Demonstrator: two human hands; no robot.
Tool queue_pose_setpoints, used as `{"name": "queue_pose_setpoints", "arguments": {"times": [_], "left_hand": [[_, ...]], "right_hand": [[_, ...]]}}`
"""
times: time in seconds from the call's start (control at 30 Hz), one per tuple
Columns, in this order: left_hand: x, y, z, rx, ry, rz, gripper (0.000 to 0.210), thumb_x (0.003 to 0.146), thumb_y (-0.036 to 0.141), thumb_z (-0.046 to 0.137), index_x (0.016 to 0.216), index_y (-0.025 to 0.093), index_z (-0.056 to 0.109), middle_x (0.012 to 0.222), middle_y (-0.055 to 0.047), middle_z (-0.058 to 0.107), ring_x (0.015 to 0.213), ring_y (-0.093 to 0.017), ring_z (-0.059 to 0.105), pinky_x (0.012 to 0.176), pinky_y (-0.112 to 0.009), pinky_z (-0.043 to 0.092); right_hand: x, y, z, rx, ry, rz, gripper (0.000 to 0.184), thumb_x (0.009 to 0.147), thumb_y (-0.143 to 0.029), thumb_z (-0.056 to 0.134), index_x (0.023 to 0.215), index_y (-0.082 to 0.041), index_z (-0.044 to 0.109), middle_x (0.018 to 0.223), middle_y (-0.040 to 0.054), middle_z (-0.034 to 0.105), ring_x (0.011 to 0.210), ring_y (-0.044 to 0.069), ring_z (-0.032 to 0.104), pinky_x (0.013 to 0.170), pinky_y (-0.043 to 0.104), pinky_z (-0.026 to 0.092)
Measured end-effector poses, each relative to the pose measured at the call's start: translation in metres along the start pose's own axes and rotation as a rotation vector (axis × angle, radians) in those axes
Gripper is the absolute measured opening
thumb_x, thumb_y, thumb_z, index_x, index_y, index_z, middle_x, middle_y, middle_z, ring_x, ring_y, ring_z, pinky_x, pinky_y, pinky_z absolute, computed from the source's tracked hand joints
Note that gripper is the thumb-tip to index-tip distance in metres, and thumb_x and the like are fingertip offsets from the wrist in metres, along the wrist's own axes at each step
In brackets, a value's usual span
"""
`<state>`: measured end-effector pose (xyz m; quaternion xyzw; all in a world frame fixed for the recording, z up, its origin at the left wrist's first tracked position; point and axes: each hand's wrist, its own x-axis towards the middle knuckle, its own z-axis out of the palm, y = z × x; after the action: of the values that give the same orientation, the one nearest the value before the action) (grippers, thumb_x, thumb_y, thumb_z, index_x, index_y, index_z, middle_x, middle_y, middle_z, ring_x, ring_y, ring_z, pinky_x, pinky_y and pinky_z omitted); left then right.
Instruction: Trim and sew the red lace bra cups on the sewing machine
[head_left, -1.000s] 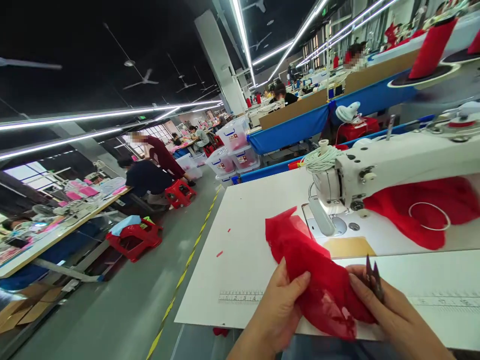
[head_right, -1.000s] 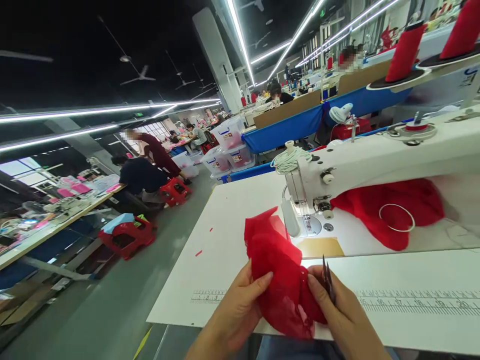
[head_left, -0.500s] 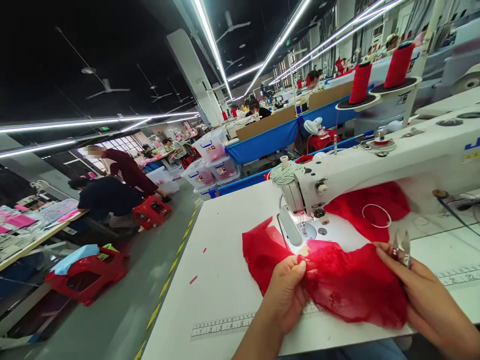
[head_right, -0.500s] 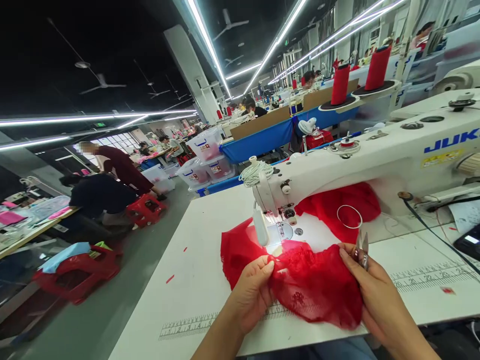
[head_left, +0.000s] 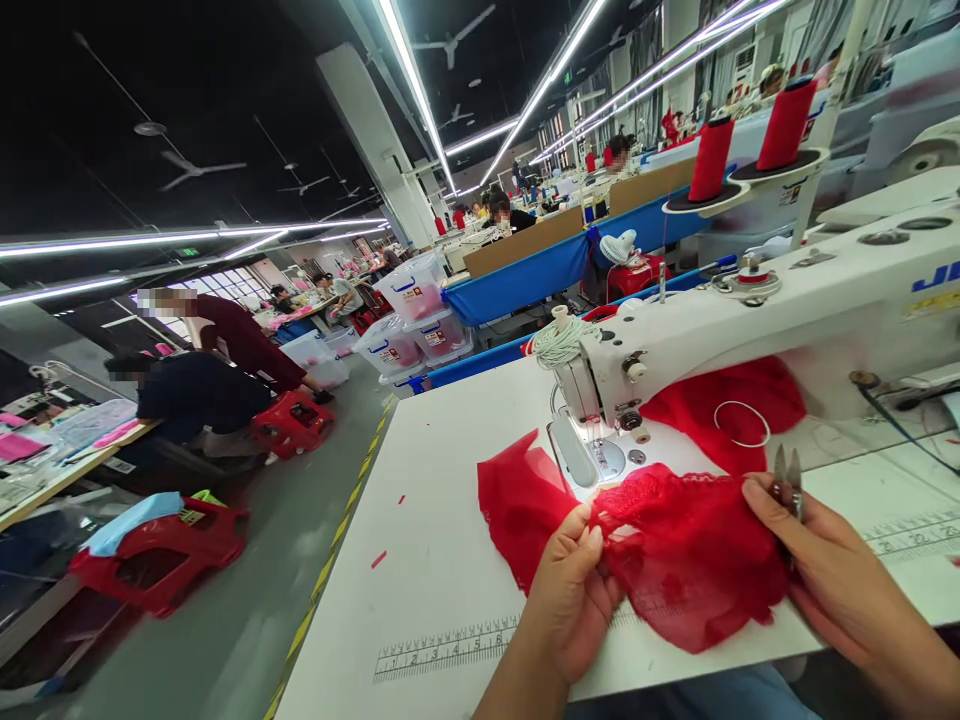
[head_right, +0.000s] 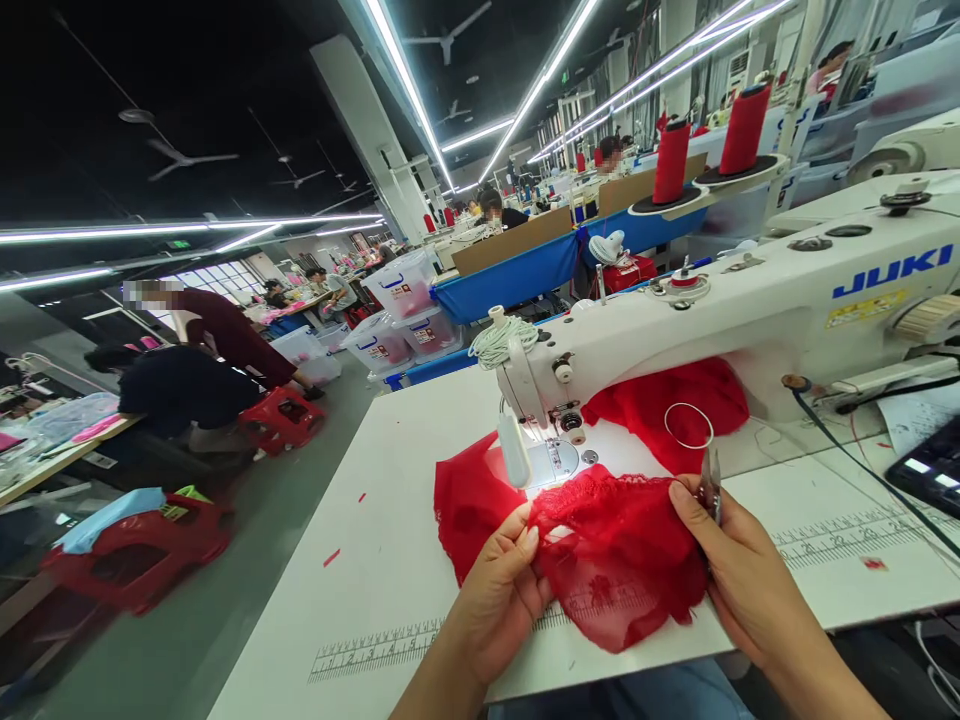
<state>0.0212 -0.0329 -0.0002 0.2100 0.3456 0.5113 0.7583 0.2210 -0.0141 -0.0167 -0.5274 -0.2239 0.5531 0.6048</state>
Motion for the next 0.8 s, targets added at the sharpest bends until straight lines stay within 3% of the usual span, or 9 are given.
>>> {"name": "queue_pose_setpoints", "arguments": {"times": [0.1,0.23,0.33,0.4,0.47,0.53,0.63,0.8], "left_hand": [[0.003,0.008,-0.002,-0.073,0.116,0.037,0.019,0.081,0.009,0.068,0.099,0.015,0.068,0.093,-0.006,0.072,0.08,-0.011,0.068,0.083,-0.022,0.053],[0.003,0.02,-0.007,-0.068,0.295,0.078,0.022,0.08,0.003,0.064,0.099,0.014,0.067,0.09,-0.006,0.071,0.078,-0.01,0.068,0.083,-0.022,0.053],[-0.006,0.021,-0.009,0.205,0.357,0.145,0.037,0.081,0.012,0.067,0.118,0.02,0.063,0.113,-0.009,0.066,0.105,-0.018,0.064,0.098,-0.03,0.047],[-0.017,0.015,-0.008,0.507,0.383,0.315,0.05,0.079,0.018,0.072,0.126,0.026,0.06,0.138,-0.007,0.052,0.129,-0.024,0.047,0.109,-0.033,0.036],[-0.028,0.005,-0.006,0.766,0.388,0.51,0.046,0.077,0.021,0.074,0.121,0.027,0.064,0.149,-0.005,0.038,0.14,-0.026,0.03,0.116,-0.033,0.023],[-0.035,-0.008,-0.005,0.876,0.346,0.595,0.027,0.08,0.026,0.071,0.107,0.025,0.072,0.139,-0.009,0.046,0.134,-0.029,0.034,0.115,-0.034,0.021],[-0.039,-0.024,-0.006,0.862,0.274,0.569,0.012,0.084,0.03,0.065,0.091,0.024,0.073,0.104,-0.013,0.06,0.106,-0.029,0.05,0.102,-0.035,0.034],[-0.033,-0.028,-0.01,0.869,0.341,0.551,0.022,0.086,0.032,0.063,0.106,0.023,0.068,0.098,-0.01,0.063,0.091,-0.024,0.056,0.086,-0.03,0.041]], "right_hand": [[0.002,0.001,0.006,0.086,-0.02,0.119,0.056,0.041,-0.046,0.092,0.083,-0.019,0.066,0.076,0.0001,0.068,0.072,0.016,0.064,0.056,0.015,0.053],[-0.002,0.005,0.017,0.111,-0.131,0.189,0.052,0.046,-0.039,0.093,0.084,-0.019,0.064,0.073,-0.0011,0.068,0.072,0.017,0.065,0.058,0.018,0.054],[-0.012,0.005,0.029,0.193,-0.143,0.301,0.051,0.041,-0.027,0.093,0.081,-0.018,0.063,0.076,0.0006,0.07,0.075,0.022,0.068,0.053,0.021,0.054],[-0.02,0.005,0.038,0.254,-0.121,0.376,0.048,0.044,-0.023,0.092,0.082,-0.018,0.063,0.08,0.0018,0.072,0.077,0.023,0.069,0.05,0.022,0.054],[-0.026,0.004,0.045,0.302,-0.115,0.419,0.044,0.05,-0.02,0.089,0.086,-0.018,0.064,0.083,0.0019,0.072,0.078,0.023,0.069,0.051,0.022,0.055],[-0.029,0.005,0.051,0.341,-0.134,0.432,0.044,0.054,-0.016,0.086,0.094,-0.018,0.065,0.084,0.001,0.073,0.08,0.022,0.07,0.054,0.022,0.056],[-0.03,0.008,0.058,0.359,-0.15,0.433,0.046,0.062,-0.019,0.084,0.103,-0.02,0.065,0.088,0.0002,0.073,0.083,0.022,0.069,0.058,0.022,0.057],[-0.03,0.019,0.061,0.256,-0.157,0.377,0.057,0.062,-0.036,0.085,0.113,-0.023,0.062,0.096,0.0016,0.072,0.087,0.024,0.068,0.059,0.025,0.058]]}}
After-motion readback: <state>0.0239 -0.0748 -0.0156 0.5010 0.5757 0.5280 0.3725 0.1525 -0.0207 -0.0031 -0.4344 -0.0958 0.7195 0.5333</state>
